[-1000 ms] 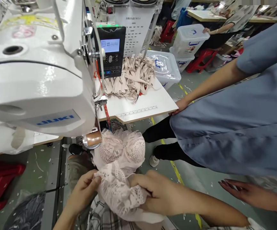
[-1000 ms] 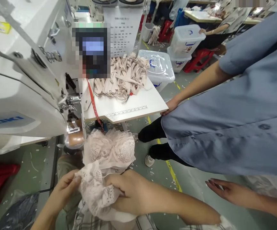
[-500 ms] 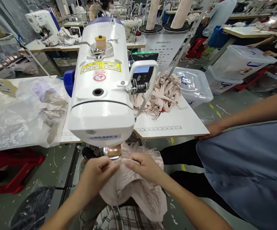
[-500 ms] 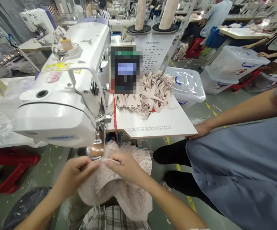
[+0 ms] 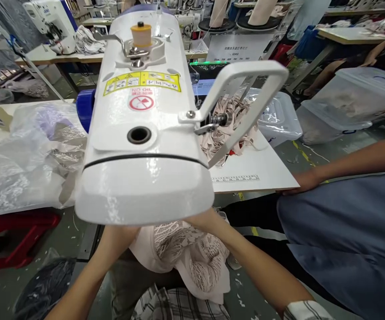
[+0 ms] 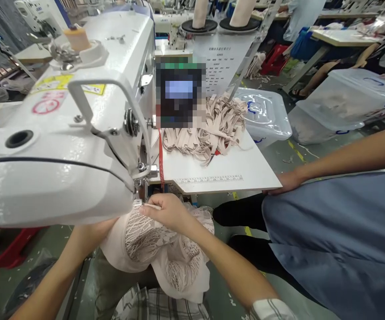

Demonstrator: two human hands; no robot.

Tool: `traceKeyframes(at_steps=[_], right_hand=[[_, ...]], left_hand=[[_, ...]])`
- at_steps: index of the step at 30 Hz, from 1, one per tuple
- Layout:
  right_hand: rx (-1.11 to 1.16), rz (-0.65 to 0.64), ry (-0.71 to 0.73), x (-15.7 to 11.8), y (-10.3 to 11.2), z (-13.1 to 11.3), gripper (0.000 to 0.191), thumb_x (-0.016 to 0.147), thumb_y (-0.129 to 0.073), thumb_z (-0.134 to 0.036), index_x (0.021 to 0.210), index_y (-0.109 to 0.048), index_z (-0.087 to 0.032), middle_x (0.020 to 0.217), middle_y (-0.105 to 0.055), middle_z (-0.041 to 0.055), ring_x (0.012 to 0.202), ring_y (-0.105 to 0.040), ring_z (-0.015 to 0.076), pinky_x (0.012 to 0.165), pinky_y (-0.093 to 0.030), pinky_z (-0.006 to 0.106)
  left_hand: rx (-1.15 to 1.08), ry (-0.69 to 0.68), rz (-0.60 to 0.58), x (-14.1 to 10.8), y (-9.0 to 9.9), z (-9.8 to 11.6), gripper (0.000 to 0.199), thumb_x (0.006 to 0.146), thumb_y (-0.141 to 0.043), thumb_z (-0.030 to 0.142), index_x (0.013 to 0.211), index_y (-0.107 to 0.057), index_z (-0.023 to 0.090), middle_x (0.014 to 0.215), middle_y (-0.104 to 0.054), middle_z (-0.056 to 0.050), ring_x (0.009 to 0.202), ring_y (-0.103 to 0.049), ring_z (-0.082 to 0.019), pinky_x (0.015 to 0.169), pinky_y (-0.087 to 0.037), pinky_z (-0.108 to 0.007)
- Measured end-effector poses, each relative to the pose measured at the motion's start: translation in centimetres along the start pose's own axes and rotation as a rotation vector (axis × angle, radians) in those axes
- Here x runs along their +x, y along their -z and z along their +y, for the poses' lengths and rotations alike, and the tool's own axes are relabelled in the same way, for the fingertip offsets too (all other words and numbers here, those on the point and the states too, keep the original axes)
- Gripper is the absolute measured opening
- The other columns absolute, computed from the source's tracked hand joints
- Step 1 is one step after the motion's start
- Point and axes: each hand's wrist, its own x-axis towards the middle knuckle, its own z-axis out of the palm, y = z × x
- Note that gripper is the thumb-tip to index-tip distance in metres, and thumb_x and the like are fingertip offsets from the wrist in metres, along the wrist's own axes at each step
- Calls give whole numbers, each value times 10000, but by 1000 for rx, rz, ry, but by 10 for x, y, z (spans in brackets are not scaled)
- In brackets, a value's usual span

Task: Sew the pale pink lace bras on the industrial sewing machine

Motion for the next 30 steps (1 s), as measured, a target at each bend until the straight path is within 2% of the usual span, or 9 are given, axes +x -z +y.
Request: traceKeyframes(at_steps=[5, 7, 9, 12, 14, 18, 21, 23, 30], right_hand=[[19, 0, -56, 3, -1, 7, 428, 819, -637, -618, 856, -688, -195, 779, -653, 39, 770, -619, 231, 785, -514, 391], [76, 33, -84, -2, -8, 21, 529, 786, -657, -652, 1043, -664, -189, 942, -678, 72, 882, -633, 261, 832, -509, 410], [191, 53, -109, -13, -21, 38, 755, 772, -639, -708, 1309, -534, -187, 1197, -631, 134, 1092, -598, 306, 924, -483, 433], [468, -78, -81, -38, -42, 59, 984, 729, -666, -740, 1476, -339, -190, 1378, -522, 176, 1242, -524, 318, 1018, -432, 444], [632, -214, -86, -55, -52, 65, 923, 678, -782, -644, 1404, -443, -185, 1283, -589, 145, 1146, -582, 285, 999, -446, 417], [775, -354, -292, -80, -53, 65, 483, 711, -824, -488, 1016, -681, -143, 877, -667, 36, 807, -628, 180, 784, -497, 314], [822, -287, -339, -92, -47, 64, 374, 758, -797, -464, 907, -704, -133, 797, -657, 20, 800, -626, 170, 793, -483, 302], [851, -217, -395, -99, -44, 64, 361, 772, -789, -459, 905, -710, -133, 817, -674, 31, 825, -637, 177, 814, -481, 308], [874, -103, -472, -111, -39, 63, 364, 775, -781, -484, 843, -718, -132, 776, -682, 36, 802, -636, 174, 802, -477, 301]], left_hand=[[21, -13, -24, -1, 0, 1, 210, 811, -568, 344, 672, -635, 202, 647, -677, -41, 724, -629, -222, 647, -504, -273], [19, -21, -14, -2, 1, 4, 208, 820, -560, 355, 723, -655, 198, 626, -664, -35, 729, -628, -224, 640, -502, -269], [11, -28, 3, -2, 3, 6, 227, 830, -549, 374, 770, -666, 189, 581, -632, -21, 705, -614, -214, 646, -501, -266], [14, -40, 16, -2, 7, 6, 253, 840, -539, 392, 775, -660, 180, 512, -567, 5, 640, -572, -188, 650, -490, -259], [31, -42, 7, -2, 8, 4, 248, 847, -531, 380, 755, -646, 180, 493, -530, 14, 633, -551, -178, 640, -470, -251], [52, -20, 7, -3, 8, 0, 289, 849, -501, 339, 597, -498, 198, 493, -444, 21, 618, -482, -147, 583, -384, -228], [90, 82, -8, -6, 5, -2, 435, 829, -494, 381, 523, -229, 221, 465, -238, 47, 492, -266, -92, 480, -206, -245], [97, 136, -31, -7, 3, 0, 472, 826, -483, 409, 558, -140, 226, 488, -151, 53, 485, -173, -79, 482, -131, -267], [114, 140, -56, -5, 1, 3, 489, 846, -486, 411, 561, -133, 228, 507, -138, 60, 481, -162, -77, 479, -143, -263]])
